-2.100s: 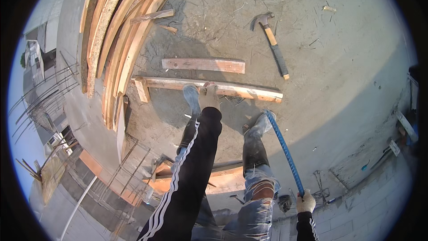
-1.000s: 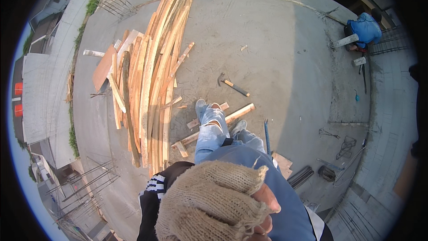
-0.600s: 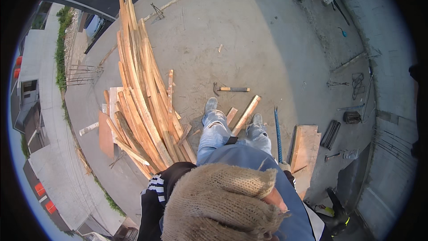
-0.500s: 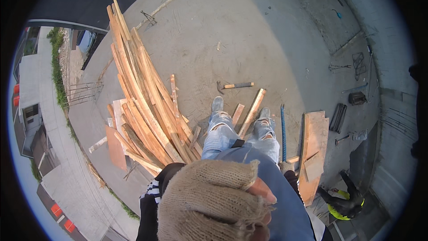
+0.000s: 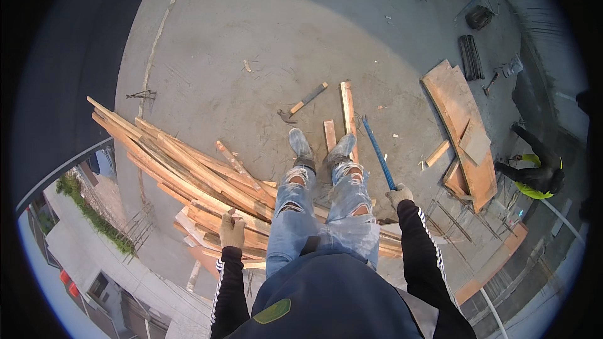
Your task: The person assembles a small wooden frame by positioning planks and nailing them together with a hammer. They then use a blue pry bar to adjust the frame and move a large plywood sheet nearby.
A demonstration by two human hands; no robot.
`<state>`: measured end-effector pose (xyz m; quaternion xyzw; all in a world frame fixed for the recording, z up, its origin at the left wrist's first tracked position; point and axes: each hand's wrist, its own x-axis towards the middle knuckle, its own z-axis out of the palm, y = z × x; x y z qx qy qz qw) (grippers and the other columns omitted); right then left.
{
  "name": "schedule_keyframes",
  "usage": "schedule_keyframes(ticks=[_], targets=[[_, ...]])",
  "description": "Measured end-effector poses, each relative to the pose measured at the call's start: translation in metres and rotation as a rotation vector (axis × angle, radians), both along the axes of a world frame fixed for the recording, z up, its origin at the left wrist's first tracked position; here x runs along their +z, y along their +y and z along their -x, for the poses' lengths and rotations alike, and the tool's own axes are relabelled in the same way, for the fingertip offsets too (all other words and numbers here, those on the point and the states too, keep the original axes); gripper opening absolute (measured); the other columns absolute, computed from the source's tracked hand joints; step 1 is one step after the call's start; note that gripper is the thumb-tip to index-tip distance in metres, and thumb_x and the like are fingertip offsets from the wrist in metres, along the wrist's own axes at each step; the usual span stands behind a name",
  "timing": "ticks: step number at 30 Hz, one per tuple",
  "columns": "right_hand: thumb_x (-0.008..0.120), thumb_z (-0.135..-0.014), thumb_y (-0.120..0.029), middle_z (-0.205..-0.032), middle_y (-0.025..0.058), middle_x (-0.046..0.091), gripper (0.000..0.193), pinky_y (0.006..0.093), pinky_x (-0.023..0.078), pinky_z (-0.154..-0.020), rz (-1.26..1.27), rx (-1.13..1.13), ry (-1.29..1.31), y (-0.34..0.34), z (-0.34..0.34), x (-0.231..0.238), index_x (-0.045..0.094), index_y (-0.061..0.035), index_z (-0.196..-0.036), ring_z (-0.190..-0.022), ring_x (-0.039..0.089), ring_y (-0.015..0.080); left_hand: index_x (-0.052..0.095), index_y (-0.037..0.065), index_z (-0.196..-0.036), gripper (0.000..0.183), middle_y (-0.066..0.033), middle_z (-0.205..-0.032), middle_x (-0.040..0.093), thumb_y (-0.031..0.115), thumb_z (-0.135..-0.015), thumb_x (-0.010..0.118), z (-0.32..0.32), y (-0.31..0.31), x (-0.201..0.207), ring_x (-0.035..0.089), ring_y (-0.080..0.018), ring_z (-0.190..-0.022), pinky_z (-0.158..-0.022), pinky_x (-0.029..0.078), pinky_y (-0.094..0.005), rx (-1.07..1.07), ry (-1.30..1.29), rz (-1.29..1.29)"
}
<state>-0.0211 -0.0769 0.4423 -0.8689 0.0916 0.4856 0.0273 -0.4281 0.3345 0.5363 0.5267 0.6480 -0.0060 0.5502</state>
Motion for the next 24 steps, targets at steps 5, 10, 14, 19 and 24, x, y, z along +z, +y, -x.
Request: schedule_keyframes(ticks=[5, 10, 14, 19, 24], targets=[[0.066, -0.083, -0.027, -0.101, 0.0249, 0.072, 0.032, 0.0478, 0.054, -0.087, 0.038, 0.203, -0.033, 0.033, -0.040, -0.075, 0.067, -0.0048, -0.106, -0.101, 0.070, 0.0422, 0.063, 0.002, -0.119, 0.031, -0.0012, -0.082, 0.058, 0.012, -0.090, 0.065, 0.111, -0.043, -0.041, 0.056, -0.0099, -0.071, -0.064, 0.047, -0.0259, 0.091, 0.111, 0.355], [0.063, -0.085, -0.023, -0.109, 0.0246, 0.072, 0.031, 0.0480, 0.055, -0.092, 0.041, 0.302, 0.007, 0.071, -0.079, -0.125, 0.068, -0.0051, -0.110, -0.107, 0.069, 0.0414, 0.056, 0.004, -0.130, 0.040, -0.0019, -0.088, 0.063, 0.008, -0.091, 0.063, 0.111, -0.045, -0.031, 0.061, -0.0110, -0.070, -0.060, 0.048, -0.0241, 0.254, 0.191, 0.358], [0.062, -0.086, -0.020, -0.114, 0.0234, 0.072, 0.033, 0.0467, 0.055, -0.095, 0.066, 0.382, 0.040, 0.097, -0.100, -0.149, 0.070, -0.0060, -0.115, -0.111, 0.069, 0.0400, 0.052, 0.001, -0.134, 0.045, -0.0027, -0.088, 0.063, 0.007, -0.090, 0.062, 0.088, -0.043, -0.030, 0.063, -0.0120, -0.070, -0.060, 0.048, -0.0240, 0.325, 0.214, 0.351], [0.062, -0.086, -0.019, -0.117, 0.0229, 0.072, 0.034, 0.0458, 0.055, -0.095, 0.084, 0.422, 0.077, 0.118, -0.112, -0.163, 0.073, -0.0059, -0.115, -0.113, 0.069, 0.0386, 0.055, 0.003, -0.133, 0.044, -0.0035, -0.095, 0.067, 0.008, -0.090, 0.062, 0.088, -0.058, -0.042, 0.064, -0.0130, -0.073, -0.063, 0.051, -0.0253, 0.323, 0.249, 0.391], [0.061, -0.087, -0.020, -0.116, 0.0232, 0.072, 0.033, 0.0462, 0.056, -0.094, 0.090, 0.426, 0.052, 0.139, -0.124, -0.170, 0.073, -0.0044, -0.113, -0.113, 0.069, 0.0387, 0.058, 0.009, -0.132, 0.042, 0.0000, -0.098, 0.066, 0.011, -0.091, 0.064, 0.101, -0.073, -0.051, 0.066, -0.0139, -0.077, -0.068, 0.053, -0.0282, 0.294, 0.219, 0.471]])
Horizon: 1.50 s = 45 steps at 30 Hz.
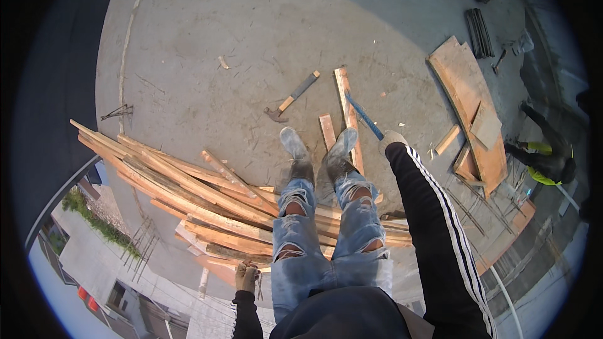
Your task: The person assembles a small wooden frame by positioning planks and nailing them together with a hammer. They then use a blue pry bar to adjust the frame and move a large plywood sheet nearby.
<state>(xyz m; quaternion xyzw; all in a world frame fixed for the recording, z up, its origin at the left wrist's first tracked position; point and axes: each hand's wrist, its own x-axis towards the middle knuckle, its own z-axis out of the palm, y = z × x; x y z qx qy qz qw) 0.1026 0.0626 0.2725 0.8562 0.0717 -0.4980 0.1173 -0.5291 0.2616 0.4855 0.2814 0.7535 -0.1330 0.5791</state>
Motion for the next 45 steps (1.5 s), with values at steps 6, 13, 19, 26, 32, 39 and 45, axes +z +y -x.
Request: schedule_keyframes(ticks=[6, 13, 19, 26, 32, 39, 45], targets=[[0.060, -0.089, -0.020, -0.112, 0.0238, 0.073, 0.030, 0.0468, 0.056, -0.090, -0.027, -0.006, -0.031, 0.009, 0.002, -0.008, 0.072, -0.0041, -0.111, -0.109, 0.070, 0.0408, 0.060, 0.008, -0.129, 0.038, -0.0004, -0.096, 0.065, 0.009, -0.091, 0.063, 0.006, 0.012, 0.001, 0.066, -0.0137, -0.078, -0.068, 0.052, -0.0266, 0.020, 0.004, -0.023], [0.071, -0.086, -0.018, -0.073, 0.0138, 0.064, 0.024, 0.0405, 0.054, -0.054, -0.070, -0.376, 0.135, -0.077, 0.075, 0.024, 0.058, -0.0044, -0.101, -0.062, 0.068, 0.0277, 0.060, 0.008, -0.127, 0.037, 0.0001, -0.092, 0.065, 0.009, -0.090, 0.063, -0.006, 0.058, -0.010, 0.066, -0.0127, -0.077, -0.064, 0.051, -0.0244, -0.103, -0.017, -0.073], [0.066, -0.083, -0.041, -0.108, 0.0290, 0.072, 0.048, 0.0463, 0.053, -0.095, -0.065, -0.558, -0.066, -0.108, 0.145, 0.031, 0.068, -0.0027, -0.112, -0.110, 0.068, 0.0442, 0.058, 0.007, -0.129, 0.039, -0.0007, -0.093, 0.066, 0.009, -0.090, 0.062, -0.043, 0.099, -0.030, 0.066, -0.0132, -0.076, -0.066, 0.052, -0.0251, -0.232, -0.069, -0.105], [0.064, -0.091, -0.027, -0.091, 0.0298, 0.071, 0.032, 0.0541, 0.055, -0.083, -0.032, -0.484, -0.013, -0.144, 0.184, 0.000, 0.060, -0.0022, -0.110, -0.095, 0.070, 0.0467, 0.055, -0.002, -0.131, 0.042, -0.0032, -0.095, 0.063, 0.004, -0.090, 0.057, -0.162, 0.111, -0.057, 0.061, -0.0119, -0.081, -0.076, 0.052, -0.0259, -0.509, -0.160, -0.152], [0.069, -0.089, -0.029, -0.093, 0.0247, 0.073, 0.037, 0.0530, 0.056, -0.084, -0.039, -0.487, 0.097, -0.228, 0.233, -0.090, 0.057, -0.0058, -0.115, -0.094, 0.071, 0.0436, 0.055, -0.005, -0.133, 0.046, -0.0034, -0.099, 0.062, 0.002, -0.088, 0.056, -0.289, 0.077, -0.136, 0.060, -0.0135, -0.089, -0.084, 0.051, -0.0266, -0.731, -0.211, -0.114], [0.067, -0.089, -0.028, -0.099, 0.0194, 0.071, 0.035, 0.0505, 0.057, -0.079, 0.021, -1.550, 0.027, -0.311, 0.318, -0.278, 0.059, -0.0066, -0.116, -0.093, 0.070, 0.0410, 0.056, -0.002, -0.136, 0.039, -0.0015, -0.105, 0.064, 0.008, -0.099, 0.061, -0.427, 0.039, -0.367, 0.059, -0.0086, -0.093, -0.085, 0.050, -0.0231, -0.964, -0.451, 0.028], [0.065, -0.094, -0.025, -0.098, 0.0160, 0.070, 0.033, 0.0443, 0.056, -0.074, -0.024, -0.463, -0.051, -0.326, 0.353, -0.294, 0.059, -0.0059, -0.120, -0.088, 0.070, 0.0331, 0.064, 0.012, -0.121, 0.036, -0.0012, -0.104, 0.067, 0.040, -0.098, 0.066, -0.556, -0.020, -0.561, 0.067, -0.0170, -0.094, -0.080, 0.052, -0.0338, -0.990, -0.404, 0.004]])
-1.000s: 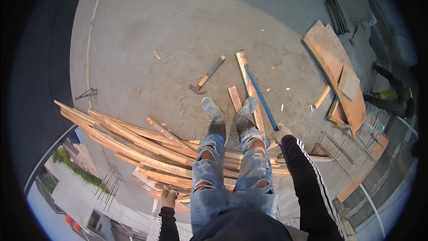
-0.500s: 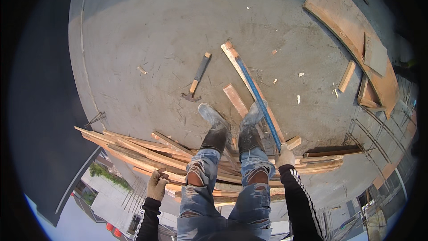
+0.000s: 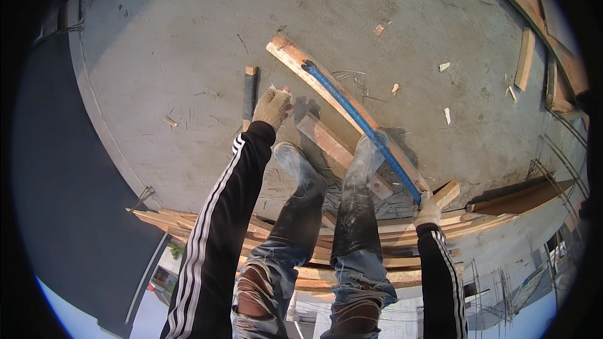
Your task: The person assembles a small wooden frame by positioning planks and nailing them together with a hammer. They then use a blue pry bar to adjust the frame and move a large plywood sheet nearby.
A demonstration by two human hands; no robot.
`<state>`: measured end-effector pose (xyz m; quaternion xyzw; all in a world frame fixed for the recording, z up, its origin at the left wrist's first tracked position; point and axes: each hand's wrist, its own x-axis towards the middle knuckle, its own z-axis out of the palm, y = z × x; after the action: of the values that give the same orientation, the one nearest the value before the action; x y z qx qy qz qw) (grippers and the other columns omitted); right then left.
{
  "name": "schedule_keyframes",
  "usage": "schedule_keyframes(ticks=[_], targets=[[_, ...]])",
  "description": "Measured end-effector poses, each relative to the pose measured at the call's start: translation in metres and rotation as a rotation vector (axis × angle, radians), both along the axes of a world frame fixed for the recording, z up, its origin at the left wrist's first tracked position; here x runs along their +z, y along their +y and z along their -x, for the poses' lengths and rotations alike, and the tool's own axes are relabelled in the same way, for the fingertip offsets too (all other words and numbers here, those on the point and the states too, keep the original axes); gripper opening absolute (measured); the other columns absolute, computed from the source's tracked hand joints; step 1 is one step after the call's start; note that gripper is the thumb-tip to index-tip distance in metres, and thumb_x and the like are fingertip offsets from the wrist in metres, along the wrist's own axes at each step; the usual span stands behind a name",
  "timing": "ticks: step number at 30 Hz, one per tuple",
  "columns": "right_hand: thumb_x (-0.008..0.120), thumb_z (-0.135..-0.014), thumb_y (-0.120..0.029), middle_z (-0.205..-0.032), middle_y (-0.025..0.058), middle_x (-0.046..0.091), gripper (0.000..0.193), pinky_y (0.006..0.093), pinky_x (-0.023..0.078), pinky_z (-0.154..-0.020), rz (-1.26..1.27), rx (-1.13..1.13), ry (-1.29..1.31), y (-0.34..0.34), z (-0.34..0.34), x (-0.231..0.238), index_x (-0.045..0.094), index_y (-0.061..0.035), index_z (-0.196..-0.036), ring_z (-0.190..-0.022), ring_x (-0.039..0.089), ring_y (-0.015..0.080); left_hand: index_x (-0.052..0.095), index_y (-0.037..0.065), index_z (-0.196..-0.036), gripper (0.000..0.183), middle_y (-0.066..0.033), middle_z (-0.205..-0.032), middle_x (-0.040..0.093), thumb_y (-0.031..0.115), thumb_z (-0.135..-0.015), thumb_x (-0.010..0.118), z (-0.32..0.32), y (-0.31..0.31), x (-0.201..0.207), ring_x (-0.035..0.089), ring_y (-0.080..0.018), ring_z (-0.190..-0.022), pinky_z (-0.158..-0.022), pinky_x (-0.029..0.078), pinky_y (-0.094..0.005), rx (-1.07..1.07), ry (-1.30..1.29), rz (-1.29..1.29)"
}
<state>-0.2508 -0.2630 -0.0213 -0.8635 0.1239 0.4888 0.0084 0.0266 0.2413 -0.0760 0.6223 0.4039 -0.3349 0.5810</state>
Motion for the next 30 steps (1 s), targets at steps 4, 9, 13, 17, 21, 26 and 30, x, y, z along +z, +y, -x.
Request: schedule_keyframes(ticks=[4, 9, 13, 17, 21, 26, 30], targets=[[0.065, -0.092, -0.024, -0.110, 0.0228, 0.070, 0.043, 0.0480, 0.055, -0.085, 0.045, -0.120, 0.110, 0.018, 0.000, -0.009, 0.055, -0.0078, -0.131, -0.101, 0.068, 0.0423, 0.064, 0.016, -0.106, 0.031, 0.0008, -0.094, 0.067, 0.045, -0.097, 0.067, -0.041, -0.030, -0.071, 0.065, -0.0166, -0.082, -0.069, 0.051, -0.0386, -0.018, -0.010, -0.016], [0.061, -0.095, -0.027, -0.102, 0.0258, 0.070, 0.026, 0.0532, 0.053, -0.084, 0.075, -0.265, 0.029, 0.038, 0.016, -0.053, 0.062, -0.0082, -0.113, -0.100, 0.067, 0.0468, 0.063, 0.016, -0.103, 0.031, 0.0001, -0.089, 0.067, 0.046, -0.100, 0.061, -0.048, -0.030, -0.102, 0.066, -0.0164, -0.079, -0.067, 0.051, -0.0403, -0.230, -0.252, -0.162], [0.062, -0.094, -0.027, -0.102, 0.0257, 0.071, 0.025, 0.0541, 0.054, -0.085, 0.075, -0.294, 0.002, 0.036, 0.021, -0.066, 0.065, -0.0077, -0.110, -0.102, 0.067, 0.0475, 0.064, 0.015, -0.107, 0.030, -0.0034, -0.090, 0.068, 0.044, -0.101, 0.061, -0.052, -0.037, -0.095, 0.069, -0.0206, -0.083, -0.074, 0.053, -0.0423, 0.028, -0.009, -0.018], [0.063, -0.089, -0.021, -0.111, 0.0218, 0.072, 0.030, 0.0507, 0.054, -0.092, 0.122, -0.306, 0.204, 0.036, 0.007, -0.079, 0.068, -0.0093, -0.116, -0.107, 0.068, 0.0432, 0.065, 0.012, -0.108, 0.031, -0.0070, -0.093, 0.069, 0.042, -0.099, 0.064, -0.059, -0.051, -0.079, 0.070, -0.0244, -0.087, -0.078, 0.053, -0.0434, 0.123, 0.045, -0.059], [0.067, -0.090, -0.026, -0.108, 0.0222, 0.073, 0.028, 0.0491, 0.054, -0.090, 0.108, -0.306, 0.152, 0.038, -0.004, -0.073, 0.071, -0.0093, -0.112, -0.104, 0.069, 0.0420, 0.065, 0.010, -0.106, 0.034, -0.0087, -0.098, 0.068, 0.042, -0.098, 0.064, -0.062, -0.057, -0.070, 0.069, -0.0254, -0.086, -0.084, 0.052, -0.0470, 0.221, 0.110, -0.022], [0.072, -0.086, -0.026, -0.088, 0.0197, 0.072, 0.019, 0.0491, 0.054, -0.077, -0.140, -0.317, 0.009, 0.038, -0.010, 0.011, 0.068, -0.0096, -0.095, -0.089, 0.070, 0.0426, 0.065, 0.011, -0.107, 0.033, -0.0077, -0.099, 0.066, 0.043, -0.098, 0.064, -0.069, -0.049, -0.076, 0.068, -0.0245, -0.085, -0.083, 0.051, -0.0481, 0.256, 0.157, -0.020], [0.073, -0.084, -0.020, -0.070, 0.0190, 0.064, 0.018, 0.0499, 0.051, -0.061, -0.244, -0.316, -0.075, 0.054, -0.025, 0.098, 0.060, -0.0065, -0.086, -0.070, 0.067, 0.0424, 0.064, 0.013, -0.106, 0.034, -0.0072, -0.097, 0.065, 0.047, -0.097, 0.065, -0.047, -0.060, -0.066, 0.067, -0.0237, -0.087, -0.080, 0.052, -0.0479, 0.396, 0.037, -0.167]])
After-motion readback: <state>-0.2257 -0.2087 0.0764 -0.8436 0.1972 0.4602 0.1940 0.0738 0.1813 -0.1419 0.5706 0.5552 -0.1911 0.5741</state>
